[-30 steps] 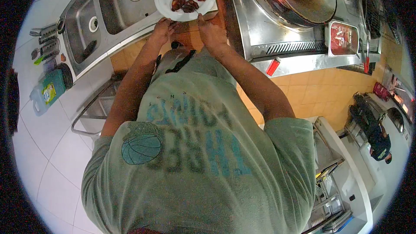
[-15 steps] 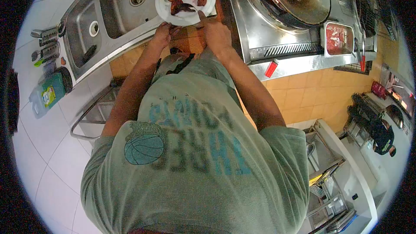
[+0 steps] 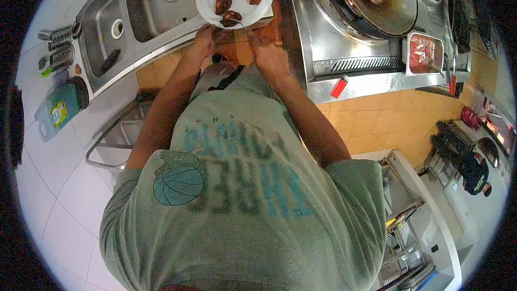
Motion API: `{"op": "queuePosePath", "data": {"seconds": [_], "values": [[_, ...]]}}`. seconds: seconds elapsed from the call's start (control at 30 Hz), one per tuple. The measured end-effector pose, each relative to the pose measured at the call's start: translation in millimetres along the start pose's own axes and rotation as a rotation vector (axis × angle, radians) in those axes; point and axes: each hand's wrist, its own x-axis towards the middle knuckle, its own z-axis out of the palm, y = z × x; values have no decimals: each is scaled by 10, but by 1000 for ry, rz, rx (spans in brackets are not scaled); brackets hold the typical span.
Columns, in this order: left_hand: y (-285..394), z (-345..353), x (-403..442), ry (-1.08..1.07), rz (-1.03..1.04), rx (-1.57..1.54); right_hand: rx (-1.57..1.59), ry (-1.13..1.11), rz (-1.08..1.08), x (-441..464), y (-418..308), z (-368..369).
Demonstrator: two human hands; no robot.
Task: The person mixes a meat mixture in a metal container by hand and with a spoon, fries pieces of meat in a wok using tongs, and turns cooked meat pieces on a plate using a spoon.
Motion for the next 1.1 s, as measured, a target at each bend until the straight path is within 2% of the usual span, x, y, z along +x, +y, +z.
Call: {"op": "queuePosePath", "data": {"seconds": [0.17, 0.27, 0.4, 0.57, 0.77, 0.87, 0.97, 1.1], "values": [[-9, -102, -16, -94, -6, -10, 36, 85, 16, -102, 29, 33], [-2, -106, -81, -10, -26, 10, 14, 12, 53, -200, 20, -29], [55, -74, -176, 47, -77, 70, 40, 153, -46, -262, 64, 203], [61, -91, -158, 56, -97, 103, 35, 158, -53, -176, 16, 374], [84, -132, -137, 16, -105, 122, 50, 271, -31, -65, 55, 493], [98, -156, -139, -10, -100, 133, 66, 238, -33, -27, 117, 501], [102, -225, -82, -55, -127, 161, 106, 270, 44, -11, 136, 483], [103, -213, -85, -40, -145, 173, 116, 156, 163, 87, 143, 399]]}}
